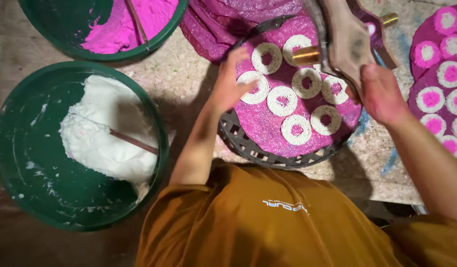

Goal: The person uses a wooden tool to scoop white paste from a green bowl and applies it into circular molds on a pink glittery tray. They repeat this process to create multiple white rings, then scoop pink paste and fill the centers of the white rings.

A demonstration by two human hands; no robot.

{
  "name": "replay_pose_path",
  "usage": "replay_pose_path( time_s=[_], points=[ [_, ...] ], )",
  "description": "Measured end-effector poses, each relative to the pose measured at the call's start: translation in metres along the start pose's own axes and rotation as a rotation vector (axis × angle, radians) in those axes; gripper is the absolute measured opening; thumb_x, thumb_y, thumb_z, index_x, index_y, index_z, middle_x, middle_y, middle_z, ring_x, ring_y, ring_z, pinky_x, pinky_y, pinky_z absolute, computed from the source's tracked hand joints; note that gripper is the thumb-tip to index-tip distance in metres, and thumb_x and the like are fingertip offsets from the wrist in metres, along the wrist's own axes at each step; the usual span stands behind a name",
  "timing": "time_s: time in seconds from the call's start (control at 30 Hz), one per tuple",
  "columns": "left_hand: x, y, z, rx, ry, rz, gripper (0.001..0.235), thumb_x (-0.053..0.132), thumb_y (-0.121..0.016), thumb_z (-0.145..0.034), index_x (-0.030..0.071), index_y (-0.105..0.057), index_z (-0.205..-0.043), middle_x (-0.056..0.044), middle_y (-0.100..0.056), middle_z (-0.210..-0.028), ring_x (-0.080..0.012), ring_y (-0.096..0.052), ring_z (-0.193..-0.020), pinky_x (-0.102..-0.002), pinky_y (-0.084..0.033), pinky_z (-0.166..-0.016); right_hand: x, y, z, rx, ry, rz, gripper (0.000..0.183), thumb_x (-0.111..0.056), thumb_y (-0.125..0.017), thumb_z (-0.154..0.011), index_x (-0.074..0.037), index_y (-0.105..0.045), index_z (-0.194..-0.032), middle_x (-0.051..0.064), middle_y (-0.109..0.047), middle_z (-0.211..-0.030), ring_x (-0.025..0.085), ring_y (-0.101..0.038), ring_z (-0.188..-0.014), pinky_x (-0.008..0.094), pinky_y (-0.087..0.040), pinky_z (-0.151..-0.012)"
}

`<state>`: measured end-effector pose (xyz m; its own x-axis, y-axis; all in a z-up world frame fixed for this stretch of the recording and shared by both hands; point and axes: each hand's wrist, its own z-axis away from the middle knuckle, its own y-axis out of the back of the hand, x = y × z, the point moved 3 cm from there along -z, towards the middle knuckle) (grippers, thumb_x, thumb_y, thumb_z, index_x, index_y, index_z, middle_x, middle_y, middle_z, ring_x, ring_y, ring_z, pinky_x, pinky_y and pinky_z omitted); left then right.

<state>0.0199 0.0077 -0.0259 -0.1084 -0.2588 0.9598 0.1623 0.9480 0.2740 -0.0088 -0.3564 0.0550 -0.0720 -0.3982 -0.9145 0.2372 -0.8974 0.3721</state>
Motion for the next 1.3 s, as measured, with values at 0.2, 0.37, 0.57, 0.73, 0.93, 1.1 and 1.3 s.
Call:
replay_pose_path(
  time_s=[0.2, 0.37, 0.57, 0.73, 0.93, 1.1, 1.3],
  points=[
    [0.024, -0.011, 0.033, -0.042, -0.123, -0.517, 0.117, 0.026, -0.096, -0.062, 0.013, -0.028, -0.156, -0.017, -0.047, -0.148, -0.0387, -0.038, -0.138, -0.056, -0.029, -0.111, 0.054, -0.023, 0.039, 0.202, -0.036, -0.510, 0.069, -0.070, -0.029, -0.109, -0.008, -0.054, -0.125, 0.007, -0.058, -0.088, 0.021, -0.055, -0.069, 0.036, -0.043, -0.058],
    [0.047, -0.002, 0.052, 0.030, -0.249, -0.436, 0.107, 0.025, -0.096, -0.070, 0.009, -0.033, -0.155, -0.014, -0.050, -0.149, -0.0349, -0.046, -0.138, -0.051, -0.033, -0.114, 0.085, -0.031, 0.080, 0.229, 0.036, -0.630, 0.080, -0.082, -0.035, -0.106, -0.005, -0.052, -0.122, 0.008, -0.054, -0.085, 0.020, -0.051, -0.067, 0.035, -0.040, -0.061],
    [0.069, -0.016, 0.108, -0.156, -0.244, -0.459, 0.107, 0.024, -0.095, -0.065, 0.003, -0.036, -0.152, -0.019, -0.052, -0.143, -0.0380, -0.050, -0.125, -0.049, -0.038, -0.107, 0.098, -0.015, 0.128, 0.369, 0.034, -0.648, 0.082, -0.084, -0.037, -0.104, -0.006, -0.051, -0.127, 0.007, -0.056, -0.092, 0.020, -0.052, -0.068, 0.033, -0.038, -0.057],
    [0.068, -0.033, 0.117, -0.222, -0.172, -0.486, 0.106, 0.023, -0.095, -0.065, 0.003, -0.036, -0.151, -0.019, -0.054, -0.137, -0.0386, -0.050, -0.125, -0.049, -0.039, -0.105, 0.087, -0.010, 0.147, 0.431, 0.098, -0.640, 0.080, -0.080, -0.041, -0.101, -0.006, -0.049, -0.130, 0.008, -0.055, -0.092, 0.019, -0.052, -0.067, 0.033, -0.039, -0.058],
    [0.087, -0.033, 0.114, -0.182, -0.326, -0.530, 0.109, 0.023, -0.092, -0.067, -0.002, -0.032, -0.154, -0.021, -0.049, -0.147, -0.0383, -0.047, -0.133, -0.050, -0.035, -0.110, 0.059, -0.021, 0.152, 0.330, 0.196, -0.508, 0.076, -0.079, -0.049, -0.100, -0.005, -0.054, -0.117, 0.007, -0.054, -0.085, 0.015, -0.049, -0.063, 0.030, -0.035, -0.053],
    [0.129, -0.016, 0.126, -0.059, -0.469, -0.556, 0.095, 0.030, -0.086, -0.072, -0.003, -0.043, -0.150, -0.025, -0.045, -0.154, -0.0397, -0.041, -0.142, -0.052, -0.030, -0.117, -0.011, -0.050, 0.157, 0.222, 0.094, 0.059, 0.062, -0.062, -0.075, -0.088, -0.002, -0.066, -0.102, 0.005, -0.064, -0.084, 0.016, -0.057, -0.077, 0.034, -0.047, -0.067],
    [0.164, 0.010, 0.159, -0.430, -0.469, -0.398, 0.041, 0.033, -0.071, -0.087, 0.010, -0.060, -0.119, -0.015, -0.066, -0.117, -0.0345, -0.063, -0.115, -0.046, -0.047, -0.096, -0.154, -0.109, 0.180, -0.027, 0.785, 0.649, 0.070, -0.062, -0.077, -0.070, 0.001, -0.067, -0.100, 0.012, -0.065, -0.083, 0.028, -0.063, -0.074, 0.040, -0.050, -0.068]
  ],
)
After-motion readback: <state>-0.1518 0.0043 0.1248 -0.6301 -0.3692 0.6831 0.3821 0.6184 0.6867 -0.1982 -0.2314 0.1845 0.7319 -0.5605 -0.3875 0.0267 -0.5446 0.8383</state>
